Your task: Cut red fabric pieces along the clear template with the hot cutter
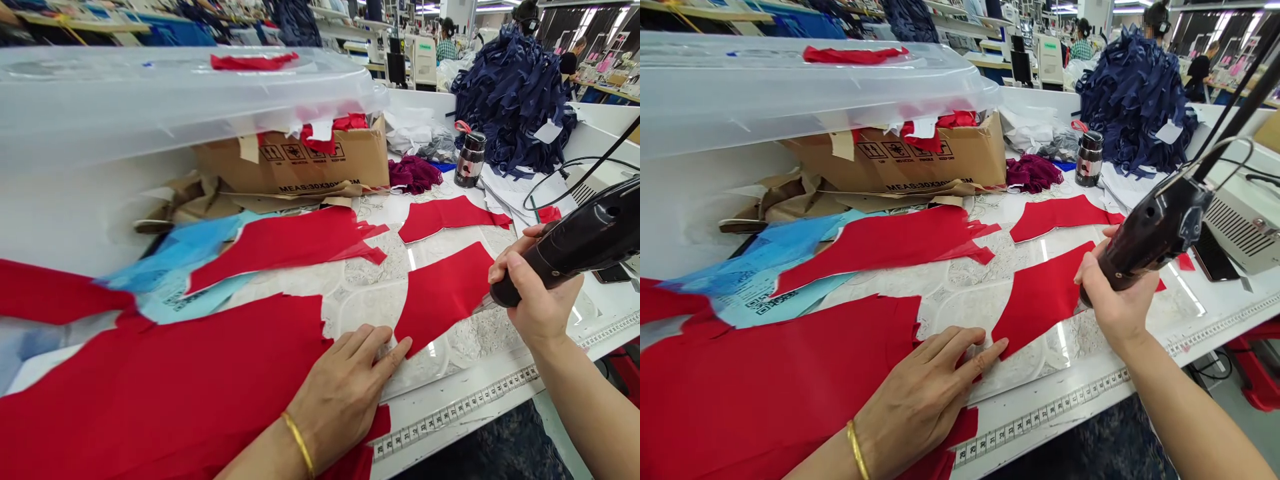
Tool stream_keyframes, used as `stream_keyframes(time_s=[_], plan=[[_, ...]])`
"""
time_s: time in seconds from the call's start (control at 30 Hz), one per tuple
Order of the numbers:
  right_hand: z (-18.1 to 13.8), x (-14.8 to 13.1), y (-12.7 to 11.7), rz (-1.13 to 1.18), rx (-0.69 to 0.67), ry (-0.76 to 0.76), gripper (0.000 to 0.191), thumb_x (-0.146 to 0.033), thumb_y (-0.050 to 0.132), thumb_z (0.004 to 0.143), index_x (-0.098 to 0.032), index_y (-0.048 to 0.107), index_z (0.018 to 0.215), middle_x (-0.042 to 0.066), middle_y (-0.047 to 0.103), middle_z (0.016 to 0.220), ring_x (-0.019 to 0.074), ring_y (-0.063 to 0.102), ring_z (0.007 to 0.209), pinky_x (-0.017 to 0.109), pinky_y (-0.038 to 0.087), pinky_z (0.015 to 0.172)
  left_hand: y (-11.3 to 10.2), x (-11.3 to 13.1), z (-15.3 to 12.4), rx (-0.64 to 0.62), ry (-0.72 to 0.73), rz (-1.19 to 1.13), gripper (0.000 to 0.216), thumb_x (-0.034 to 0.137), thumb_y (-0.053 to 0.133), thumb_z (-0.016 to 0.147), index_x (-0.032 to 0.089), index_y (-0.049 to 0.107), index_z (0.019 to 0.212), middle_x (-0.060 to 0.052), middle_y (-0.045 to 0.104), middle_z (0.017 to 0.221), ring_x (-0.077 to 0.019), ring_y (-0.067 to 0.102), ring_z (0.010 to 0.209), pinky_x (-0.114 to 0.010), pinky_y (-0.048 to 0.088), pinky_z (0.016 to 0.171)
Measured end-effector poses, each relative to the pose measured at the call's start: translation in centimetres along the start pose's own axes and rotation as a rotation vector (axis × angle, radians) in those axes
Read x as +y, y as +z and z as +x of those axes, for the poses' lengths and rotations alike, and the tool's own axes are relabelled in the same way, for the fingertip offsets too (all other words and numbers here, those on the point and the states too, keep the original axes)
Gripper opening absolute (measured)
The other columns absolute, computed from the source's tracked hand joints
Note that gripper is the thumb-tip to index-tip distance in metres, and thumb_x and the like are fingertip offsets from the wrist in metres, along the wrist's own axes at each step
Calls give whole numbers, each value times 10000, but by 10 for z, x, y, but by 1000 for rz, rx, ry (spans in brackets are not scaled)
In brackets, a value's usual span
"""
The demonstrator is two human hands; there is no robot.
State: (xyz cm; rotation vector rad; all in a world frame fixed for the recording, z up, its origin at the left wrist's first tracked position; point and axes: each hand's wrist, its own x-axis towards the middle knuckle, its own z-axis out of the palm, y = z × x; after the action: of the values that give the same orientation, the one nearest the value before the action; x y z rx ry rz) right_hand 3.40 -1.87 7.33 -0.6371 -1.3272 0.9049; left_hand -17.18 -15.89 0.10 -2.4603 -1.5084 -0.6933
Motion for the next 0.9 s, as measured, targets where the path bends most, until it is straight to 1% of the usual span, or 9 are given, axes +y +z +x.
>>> stream_keyframes(time_s=[0.13,0.3,0.37,0.47,0.53,0.7,0.8,0.9], plan=[[3,3,-5,-49,45,4,259,-220,687,774,-241,546,990,-97,589,583,125,581,464,285,495,494,1,-1,0,6,-6,-3,443,-11,318,935,156,629,1203,-96,582,1016,-233,540,855,-361,489,713],[2,4,-3,-103,70,23,154,-221,686,762,-230,551,837,-81,591,561,120,568,464,291,507,499,0,-2,0,12,4,-2,448,-12,316,937,165,623,1211,-91,581,1012,-228,540,852,-350,491,710],[2,3,-5,-100,68,20,153,-217,685,765,-230,559,852,-83,596,565,121,572,465,290,504,500,-1,-2,0,13,6,5,458,-17,324,930,161,618,1232,-93,583,1028,-235,548,882,-356,498,733],[6,3,-13,-78,76,-2,235,-219,698,764,-231,572,962,-89,604,572,131,582,464,298,498,503,-2,-1,1,19,7,9,463,-26,336,920,155,622,1237,-95,585,1037,-240,553,904,-364,504,751],[10,4,-20,-87,95,-10,267,-235,719,764,-229,573,987,-86,610,572,140,588,465,309,499,507,-3,0,2,10,10,5,454,-31,347,911,150,635,1213,-94,587,1031,-235,552,889,-360,507,740],[15,9,-29,-130,151,-7,236,-242,733,746,-223,575,921,-87,616,562,141,596,447,303,504,481,-2,0,2,10,1,-1,464,-41,354,892,157,661,1177,-92,598,1013,-228,563,879,-349,513,730],[16,11,-28,-156,148,-20,186,-223,722,751,-220,562,847,-86,612,547,143,601,440,305,511,482,-1,-1,0,22,-1,3,459,-28,360,895,164,672,1172,-91,604,1006,-228,576,880,-348,516,731],[17,10,-29,-143,140,-21,192,-230,731,750,-222,572,858,-85,607,544,145,593,439,310,506,482,-4,-1,0,-17,5,21,488,-36,361,887,162,664,1214,-99,610,1025,-230,588,903,-348,529,751]])
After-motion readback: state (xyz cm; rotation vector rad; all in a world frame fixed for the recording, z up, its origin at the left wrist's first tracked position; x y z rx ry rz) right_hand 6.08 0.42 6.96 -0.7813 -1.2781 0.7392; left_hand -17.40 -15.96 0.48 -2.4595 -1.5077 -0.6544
